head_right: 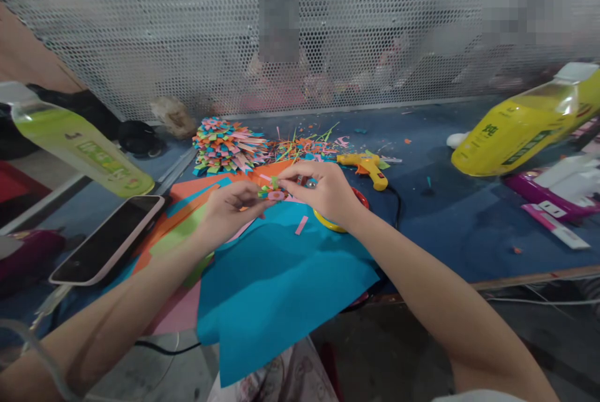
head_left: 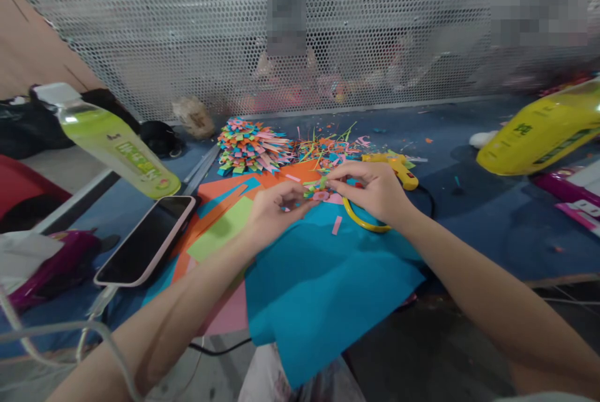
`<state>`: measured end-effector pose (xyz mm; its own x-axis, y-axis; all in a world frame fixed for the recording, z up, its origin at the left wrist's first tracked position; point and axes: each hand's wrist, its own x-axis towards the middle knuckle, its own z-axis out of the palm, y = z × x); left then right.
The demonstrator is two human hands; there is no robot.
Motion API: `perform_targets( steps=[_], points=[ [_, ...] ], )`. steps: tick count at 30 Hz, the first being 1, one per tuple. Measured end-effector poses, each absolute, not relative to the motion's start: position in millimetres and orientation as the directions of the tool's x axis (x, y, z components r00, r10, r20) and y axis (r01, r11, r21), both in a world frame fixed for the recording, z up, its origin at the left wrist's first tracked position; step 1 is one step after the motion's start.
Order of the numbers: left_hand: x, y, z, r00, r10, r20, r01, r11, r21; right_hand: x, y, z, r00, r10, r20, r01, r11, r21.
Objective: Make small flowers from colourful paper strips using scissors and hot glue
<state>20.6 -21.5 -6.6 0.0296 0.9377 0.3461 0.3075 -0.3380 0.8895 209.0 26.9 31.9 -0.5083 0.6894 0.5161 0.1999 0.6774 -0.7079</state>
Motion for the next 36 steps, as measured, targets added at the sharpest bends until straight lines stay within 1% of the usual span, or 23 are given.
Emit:
perform_targets(
  steps=[4,9,14,18,22,27,30,36],
  points=[
    [20.8,-21.8,-5.6,0.024,0.946,0.322,0.312,-0.313,0.897,209.2,27.1,32.5,-0.509,0.711,0.484,0.222,0.652,-0.725],
    [21.8,-22.6,-3.0,0.000,0.948,0.317,0.322,-0.300,0.898,207.9,29.5,31.3,-0.514,0.718,0.469,0.181,0.625,-0.759],
    [21.7,-22.0,-2.5,-0.009,0.953,0.302,0.307,-0.285,0.908,207.7,31.7,29.1,-0.518,0.746,0.418,0.158,0.564,-0.811],
    [20.5,-20.3,-5.1,-0.010,0.943,0.332,0.278,-0.317,0.907,208.7,29.6,30.9,-0.525,0.734,0.430,0.152,0.578,-0.802],
    [20.5,-20.5,-3.8,0.000,0.942,0.337,0.288,-0.322,0.902,209.1,27.4,33.6,-0.548,0.714,0.436,0.158,0.600,-0.785],
    [21.7,-21.7,-2.1,-0.008,0.951,0.310,0.285,-0.295,0.912,208.0,29.6,31.8,-0.542,0.735,0.406,0.171,0.570,-0.804],
    [21.9,-21.4,-3.4,-0.015,0.952,0.306,0.277,-0.290,0.916,207.4,31.5,29.7,-0.543,0.737,0.403,0.147,0.556,-0.818],
    [21.0,-20.6,-5.3,-0.014,0.945,0.326,0.289,-0.308,0.906,207.2,30.2,31.3,-0.534,0.743,0.404,0.148,0.552,-0.821]
  ],
)
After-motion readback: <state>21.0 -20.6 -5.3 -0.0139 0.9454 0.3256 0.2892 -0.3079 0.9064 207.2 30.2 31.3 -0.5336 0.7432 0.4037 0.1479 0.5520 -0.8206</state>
